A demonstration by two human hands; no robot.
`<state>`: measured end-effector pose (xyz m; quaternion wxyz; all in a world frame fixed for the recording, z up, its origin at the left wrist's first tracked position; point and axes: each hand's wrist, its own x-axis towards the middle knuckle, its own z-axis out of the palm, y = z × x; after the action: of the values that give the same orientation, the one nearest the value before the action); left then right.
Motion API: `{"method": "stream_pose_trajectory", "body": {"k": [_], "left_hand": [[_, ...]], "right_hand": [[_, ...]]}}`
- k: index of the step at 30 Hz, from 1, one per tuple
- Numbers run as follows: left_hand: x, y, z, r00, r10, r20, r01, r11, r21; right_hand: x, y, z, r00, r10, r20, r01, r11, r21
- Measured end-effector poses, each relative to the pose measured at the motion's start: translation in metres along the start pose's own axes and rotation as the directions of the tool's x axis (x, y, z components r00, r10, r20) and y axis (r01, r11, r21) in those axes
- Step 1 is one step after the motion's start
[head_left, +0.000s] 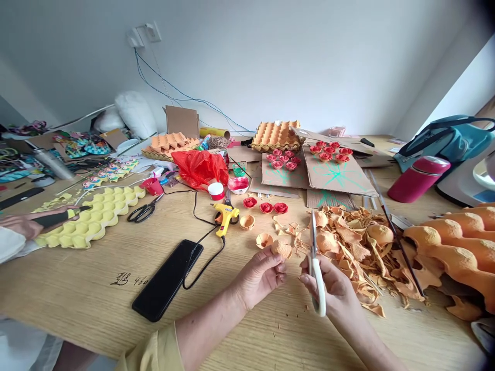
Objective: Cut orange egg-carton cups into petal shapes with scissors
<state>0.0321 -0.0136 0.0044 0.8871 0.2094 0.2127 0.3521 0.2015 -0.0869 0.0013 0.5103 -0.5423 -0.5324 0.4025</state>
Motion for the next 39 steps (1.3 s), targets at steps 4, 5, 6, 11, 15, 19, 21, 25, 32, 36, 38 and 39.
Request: {"method": "stream_pose_trajectory", "body": {"k": [4,5,6,11,15,19,21,25,32,36,38,39], "left_hand": [[-0.002,-0.009,0.002,0.999,-0.033,0.021,0.03,0.991,0.134],[-0.003,-0.011,0.002,0.999,-0.042,0.022,0.038,0.985,0.171],[-0.003,-0.013,0.001,0.998,-0.052,0.024,0.046,0.977,0.209],[-0.005,-0.012,0.003,0.995,-0.049,0.087,0.013,0.93,0.368],[-0.005,-0.006,0.005,0.997,0.002,0.082,-0.033,0.922,0.386],[-0.004,-0.002,0.005,0.998,-0.016,0.064,-0.01,0.924,0.383],[-0.003,0.001,0.003,0.998,-0.027,0.052,0.008,0.941,0.337],[0.0,0.008,0.0,0.998,0.018,0.052,-0.028,0.977,0.21],[0.0,0.013,0.001,0.996,0.09,0.029,-0.092,0.991,0.094],[0.0,0.011,0.0,0.993,0.116,0.005,-0.116,0.99,0.08],[0.0,0.01,0.0,0.993,0.118,0.011,-0.119,0.99,0.077],[0.0,0.01,0.0,0.993,0.118,0.015,-0.119,0.99,0.076]], "right_hand": [[0.0,-0.001,0.004,0.997,-0.034,-0.064,0.042,0.991,0.128],[0.0,-0.001,0.005,0.996,-0.022,-0.081,0.034,0.988,0.153],[-0.001,-0.003,0.005,0.995,-0.008,-0.096,0.025,0.985,0.169],[-0.003,-0.008,0.0,0.997,-0.005,-0.08,0.013,0.995,0.097],[-0.001,-0.011,-0.004,1.0,-0.029,0.002,0.029,1.0,-0.01],[-0.001,-0.014,-0.007,0.999,-0.051,-0.003,0.051,0.998,-0.048],[-0.001,-0.016,-0.01,0.997,-0.071,-0.016,0.068,0.987,-0.147],[-0.001,-0.015,-0.013,0.992,-0.119,0.03,0.121,0.912,-0.393],[-0.001,-0.004,-0.007,0.971,-0.184,0.15,0.237,0.788,-0.568],[-0.001,-0.004,-0.006,0.965,-0.196,0.173,0.261,0.765,-0.588],[0.0,-0.004,-0.005,0.961,-0.197,0.192,0.274,0.749,-0.604],[0.0,-0.004,-0.005,0.959,-0.195,0.205,0.281,0.738,-0.614]]}}
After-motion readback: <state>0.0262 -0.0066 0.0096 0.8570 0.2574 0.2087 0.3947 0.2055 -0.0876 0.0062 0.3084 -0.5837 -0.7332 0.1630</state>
